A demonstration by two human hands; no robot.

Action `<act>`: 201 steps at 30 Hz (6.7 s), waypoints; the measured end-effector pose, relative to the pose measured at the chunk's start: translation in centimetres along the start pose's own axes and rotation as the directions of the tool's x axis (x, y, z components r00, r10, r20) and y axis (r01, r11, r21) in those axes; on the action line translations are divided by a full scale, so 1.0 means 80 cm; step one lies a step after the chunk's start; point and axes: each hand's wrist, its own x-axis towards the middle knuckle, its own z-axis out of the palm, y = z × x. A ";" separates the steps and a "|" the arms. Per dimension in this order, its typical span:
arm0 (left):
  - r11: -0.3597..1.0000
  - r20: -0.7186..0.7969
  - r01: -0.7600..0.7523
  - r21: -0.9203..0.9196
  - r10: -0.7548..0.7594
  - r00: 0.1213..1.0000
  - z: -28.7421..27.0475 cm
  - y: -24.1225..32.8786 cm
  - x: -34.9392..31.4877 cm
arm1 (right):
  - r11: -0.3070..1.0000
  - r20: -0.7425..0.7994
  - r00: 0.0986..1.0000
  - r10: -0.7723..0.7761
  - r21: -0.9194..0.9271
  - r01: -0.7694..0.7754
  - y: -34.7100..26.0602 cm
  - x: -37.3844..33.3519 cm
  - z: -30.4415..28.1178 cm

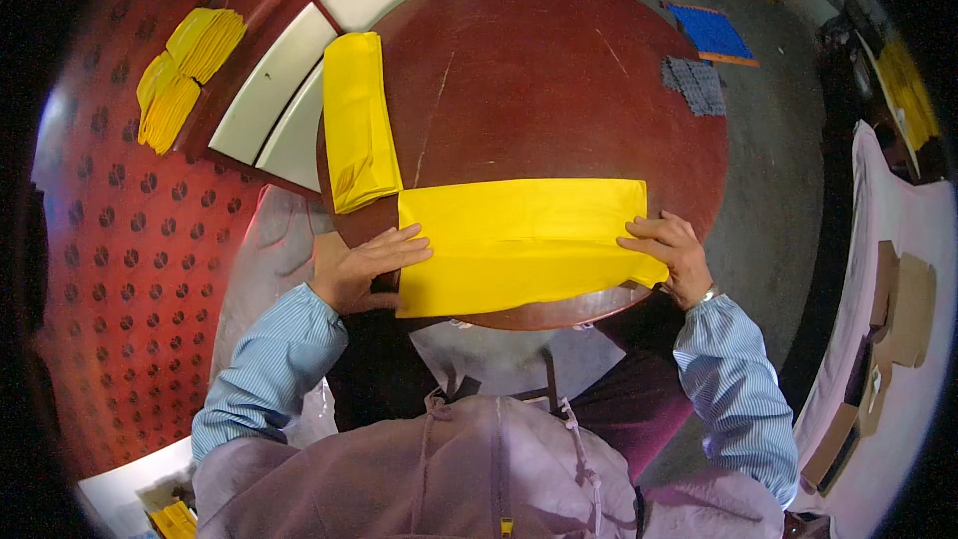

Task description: The person folds a yellow cloth on a round table, aligning edges and pressing creases. They stack the folded cloth with others, then walk to a green sack and place the stack inside.

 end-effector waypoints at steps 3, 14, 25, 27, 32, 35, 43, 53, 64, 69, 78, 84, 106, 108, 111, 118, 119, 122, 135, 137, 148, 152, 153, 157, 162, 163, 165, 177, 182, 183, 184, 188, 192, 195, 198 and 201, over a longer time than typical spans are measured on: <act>1.000 0.025 0.030 0.000 -0.030 0.999 -0.004 0.000 -0.008 | 0.993 0.015 0.996 0.090 0.069 -0.091 0.004 0.003 0.000; 0.996 -0.337 0.091 -0.010 -0.089 0.937 0.062 0.006 -0.002 | 0.971 -0.024 0.985 0.170 0.174 -0.163 0.010 0.005 0.003; 0.994 -0.484 0.112 0.009 -0.093 0.870 0.077 -0.004 0.016 | 0.991 -0.046 0.991 0.126 0.052 -0.124 -0.003 0.000 0.017; 0.981 -0.513 0.128 -0.143 -0.184 0.838 0.077 -0.004 0.018 | 0.976 -0.022 0.983 0.184 0.124 -0.180 0.009 -0.004 0.018; 0.941 -0.641 0.232 -0.248 -0.339 0.689 0.083 0.001 0.034 | 0.867 -0.067 0.918 0.390 0.363 -0.342 0.036 -0.009 0.018; 0.914 -0.701 0.233 -0.333 -0.405 0.586 0.090 0.004 0.043 | 0.846 -0.114 0.893 0.436 0.390 -0.364 0.036 -0.007 0.022; 0.914 -0.703 0.235 -0.331 -0.405 0.585 0.085 0.010 0.039 | 0.863 -0.192 0.868 0.459 0.330 -0.383 0.019 0.000 0.027; 0.917 -0.632 0.244 -0.317 -0.395 0.666 0.084 0.012 0.034 | 0.899 -0.325 0.840 0.434 0.221 -0.379 0.016 0.000 0.047; 0.923 -0.741 0.250 -0.294 -0.385 0.550 0.100 0.009 0.047 | 0.911 -0.374 0.834 0.406 0.090 -0.403 0.005 0.005 0.049; 0.917 -0.746 0.253 -0.310 -0.399 0.533 0.099 0.012 0.046 | 0.901 -0.327 0.843 0.428 0.079 -0.427 -0.002 0.010 0.039; 0.888 -0.775 0.272 -0.371 -0.457 0.436 0.098 0.022 0.050 | 0.889 -0.342 0.827 0.446 0.058 -0.455 -0.006 0.013 0.041; 0.876 -0.778 0.280 -0.394 -0.479 0.407 0.103 0.023 0.050 | 0.905 -0.347 0.846 0.405 0.016 -0.426 0.000 0.013 0.041; 0.960 -0.390 0.200 0.196 -0.111 0.914 0.076 0.036 0.090 | 0.939 -0.383 0.867 0.319 0.007 -0.343 0.000 0.020 0.045; 0.913 -0.461 0.369 0.174 -0.255 0.850 0.106 0.061 0.115 | 0.936 -0.386 0.861 0.330 0.016 -0.352 0.001 0.019 0.048; 0.760 -0.513 0.634 0.143 -0.491 0.704 0.146 0.086 0.173 | 0.942 -0.417 0.847 0.328 0.079 -0.326 0.003 0.016 0.048; 0.634 -0.571 0.715 0.294 -0.484 0.663 0.163 0.097 0.183 | 0.949 -0.404 0.859 0.313 0.092 -0.302 0.011 0.012 0.045; 0.650 -0.568 0.710 0.271 -0.488 0.663 0.162 0.099 0.184 | 0.941 -0.383 0.862 0.331 0.070 -0.330 0.013 0.011 0.045; 0.579 -0.522 0.756 0.306 -0.562 0.642 0.157 0.105 0.188 | 0.919 -0.379 0.840 0.388 0.088 -0.385 0.017 0.009 0.046; 0.580 -0.579 0.770 0.265 -0.543 0.608 0.166 0.097 0.194 | 0.970 -0.414 0.905 0.100 -0.160 -0.180 -0.119 0.031 0.057; 0.565 -0.565 0.776 0.282 -0.556 0.610 0.164 0.099 0.194 | 0.975 -0.321 0.945 0.060 -0.185 -0.124 -0.133 0.039 0.066; 0.592 -0.530 0.760 0.267 -0.568 0.629 0.158 0.101 0.191 | 0.971 -0.344 0.935 0.089 -0.178 -0.158 -0.112 0.029 0.069; 0.627 -0.527 0.740 0.246 -0.554 0.644 0.157 0.100 0.189 | 0.953 -0.457 0.870 0.185 -0.131 -0.272 -0.079 0.007 0.054; 0.623 -0.523 0.743 0.246 -0.560 0.643 0.157 0.101 0.189 | 0.942 -0.549 0.792 0.268 -0.022 -0.335 -0.069 0.004 0.053; 0.626 -0.504 0.745 0.230 -0.578 0.642 0.155 0.102 0.189 | 0.754 -0.424 0.625 0.655 0.413 -0.511 -0.042 -0.010 0.047; 0.627 -0.489 0.744 0.229 -0.587 0.645 0.153 0.102 0.187 | 0.693 -0.313 0.627 0.713 0.447 -0.565 -0.033 -0.007 0.044; 0.637 -0.509 0.737 0.228 -0.567 0.648 0.153 0.102 0.186 | 0.699 -0.325 0.622 0.712 0.408 -0.587 -0.033 -0.006 0.044; 0.637 -0.520 0.734 0.234 -0.556 0.649 0.155 0.102 0.187 | 0.716 -0.348 0.626 0.698 0.336 -0.612 -0.031 -0.001 0.045; 0.635 -0.572 0.729 0.255 -0.508 0.643 0.159 0.101 0.186 | 0.576 -0.169 0.675 0.718 0.689 -0.440 -0.017 0.024 0.029; 0.619 -0.548 0.744 0.252 -0.542 0.637 0.158 0.104 0.186 | 0.374 -0.074 0.677 0.733 0.874 -0.310 -0.022 0.020 0.016; 0.616 -0.541 0.746 0.254 -0.549 0.637 0.160 0.103 0.186 | 0.362 -0.074 0.688 0.722 0.888 -0.284 -0.023 0.020 0.015; 0.628 -0.585 0.732 0.262 -0.500 0.639 0.162 0.101 0.186 | 0.349 -0.074 0.695 0.715 0.899 -0.264 -0.024 0.020 0.014; 0.543 -0.626 0.757 0.363 -0.460 0.630 0.173 0.087 0.190 | 0.607 -0.198 0.676 0.710 0.659 -0.445 -0.029 0.028 0.022; 0.463 -0.650 0.778 0.425 -0.441 0.618 0.174 0.084 0.194 | 0.611 -0.270 0.608 0.746 0.640 -0.465 -0.036 0.020 0.035; 0.535 -0.543 0.771 0.345 -0.557 0.629 0.166 0.096 0.191 | 0.716 -0.320 0.645 0.694 0.396 -0.574 -0.034 0.015 0.044; 0.573 -0.508 0.765 0.294 -0.584 0.633 0.157 0.107 0.189 | 0.843 -0.405 0.740 0.537 0.229 -0.487 -0.029 0.021 0.046; 0.571 -0.536 0.764 0.301 -0.561 0.630 0.154 0.107 0.190 | 0.839 -0.558 0.728 0.398 -0.100 -0.534 -0.043 0.023 0.037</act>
